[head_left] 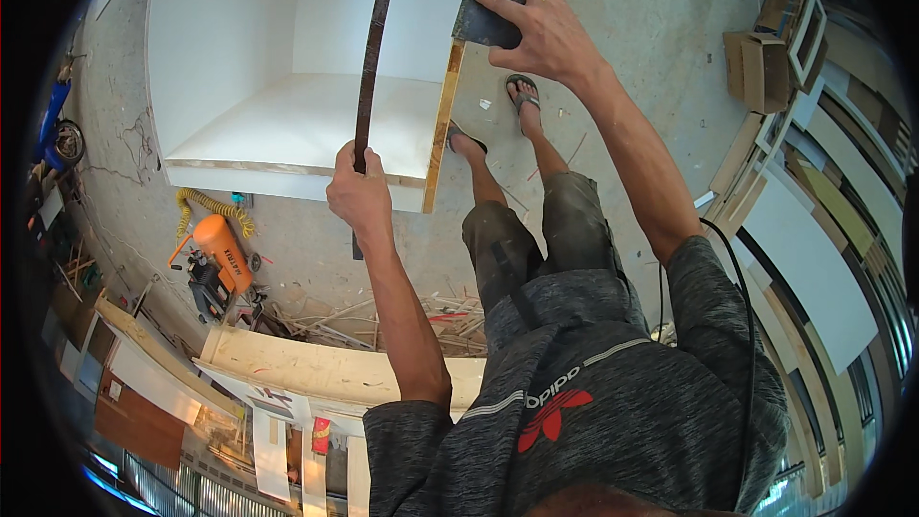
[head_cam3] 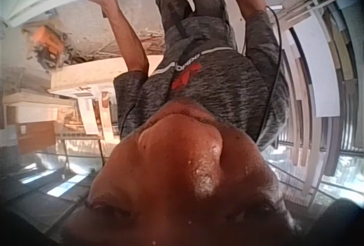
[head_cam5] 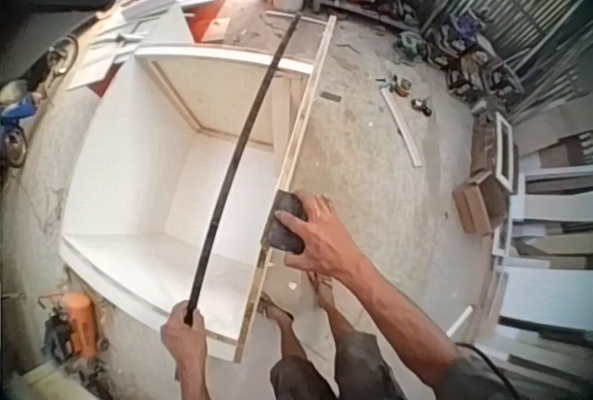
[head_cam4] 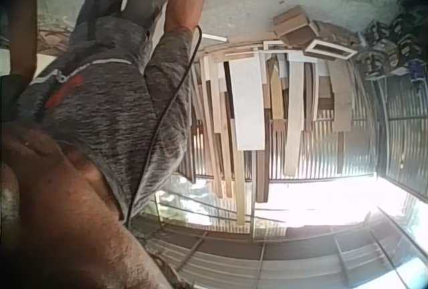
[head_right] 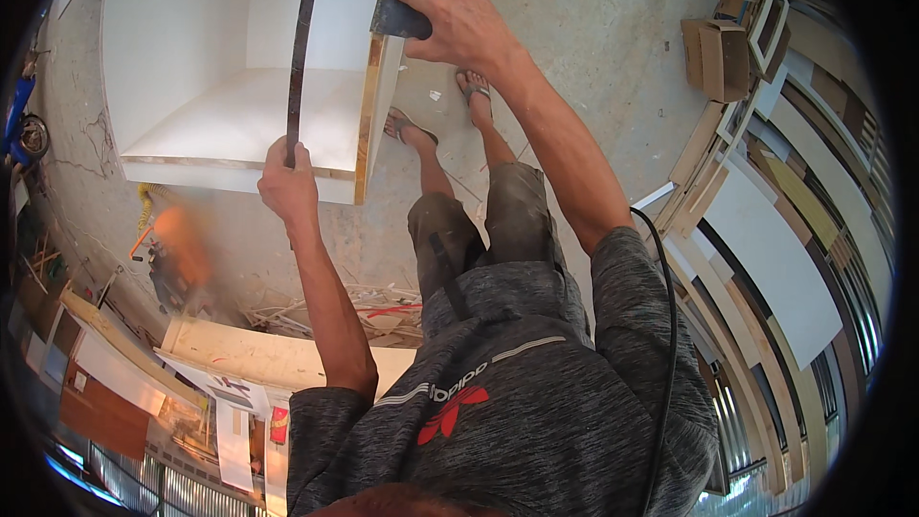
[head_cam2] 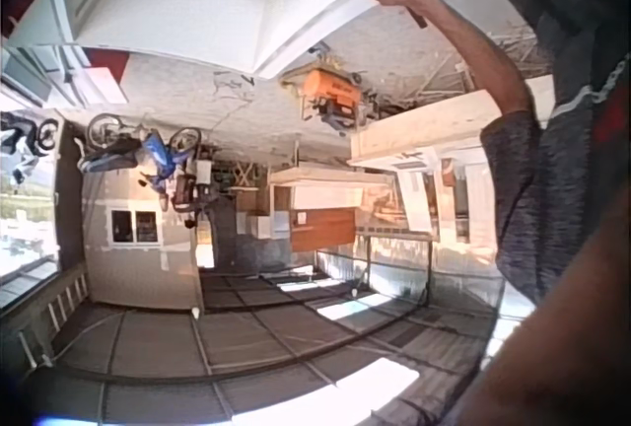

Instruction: Sanding the edges of a white wooden cabinet and applying glue/putty to the seams.

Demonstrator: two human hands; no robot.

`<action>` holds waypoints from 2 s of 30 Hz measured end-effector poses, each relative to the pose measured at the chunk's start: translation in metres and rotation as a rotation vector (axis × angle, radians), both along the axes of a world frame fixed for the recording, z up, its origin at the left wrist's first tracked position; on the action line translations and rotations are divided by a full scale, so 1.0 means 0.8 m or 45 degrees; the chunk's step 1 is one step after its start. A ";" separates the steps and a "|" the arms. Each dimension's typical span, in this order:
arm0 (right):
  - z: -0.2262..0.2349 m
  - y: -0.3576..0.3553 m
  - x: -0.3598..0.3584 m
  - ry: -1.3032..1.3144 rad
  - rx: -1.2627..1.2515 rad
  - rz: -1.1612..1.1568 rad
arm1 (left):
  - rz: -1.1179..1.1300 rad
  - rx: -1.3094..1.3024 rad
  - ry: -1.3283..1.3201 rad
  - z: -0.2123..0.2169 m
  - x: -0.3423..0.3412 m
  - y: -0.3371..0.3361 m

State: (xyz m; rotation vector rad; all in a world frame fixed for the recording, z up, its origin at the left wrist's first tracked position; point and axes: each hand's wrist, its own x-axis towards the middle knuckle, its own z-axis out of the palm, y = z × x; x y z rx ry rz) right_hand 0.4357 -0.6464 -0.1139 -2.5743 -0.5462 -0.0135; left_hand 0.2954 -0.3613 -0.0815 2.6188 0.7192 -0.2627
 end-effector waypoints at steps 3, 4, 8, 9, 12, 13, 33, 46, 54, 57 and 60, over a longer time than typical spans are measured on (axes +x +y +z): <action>-0.005 0.007 -0.001 -0.008 -0.029 0.001 | 0.012 0.001 0.005 0.001 -0.001 -0.001; -0.003 0.008 -0.002 -0.025 -0.051 0.000 | 0.011 0.002 0.008 0.002 -0.001 0.000; 0.010 0.003 -0.006 -0.003 -0.097 -0.005 | 0.011 0.009 0.011 0.003 0.000 0.001; 0.015 -0.002 -0.005 -0.012 -0.151 -0.015 | 0.014 0.009 0.020 0.003 0.000 0.000; 0.030 0.003 -0.003 -0.053 -0.181 -0.040 | 0.019 0.019 0.023 0.003 0.000 -0.002; 0.033 0.005 -0.001 -0.085 -0.159 -0.058 | 0.016 0.017 0.022 0.003 0.001 -0.002; 0.018 -0.007 0.024 0.025 -0.162 -0.053 | 0.048 -0.005 0.022 0.003 0.000 -0.002; 0.023 0.008 -0.020 0.099 -0.130 0.019 | 0.050 0.013 0.022 -0.002 -0.004 0.001; 0.022 -0.029 0.051 -0.137 0.052 -0.052 | 0.070 0.031 0.038 0.001 0.001 -0.007; 0.025 -0.023 0.064 0.237 -0.055 0.010 | 0.068 0.034 0.057 0.003 0.001 -0.007; 0.020 -0.024 0.056 -0.037 -0.219 0.001 | 0.072 0.034 0.043 0.001 -0.003 -0.003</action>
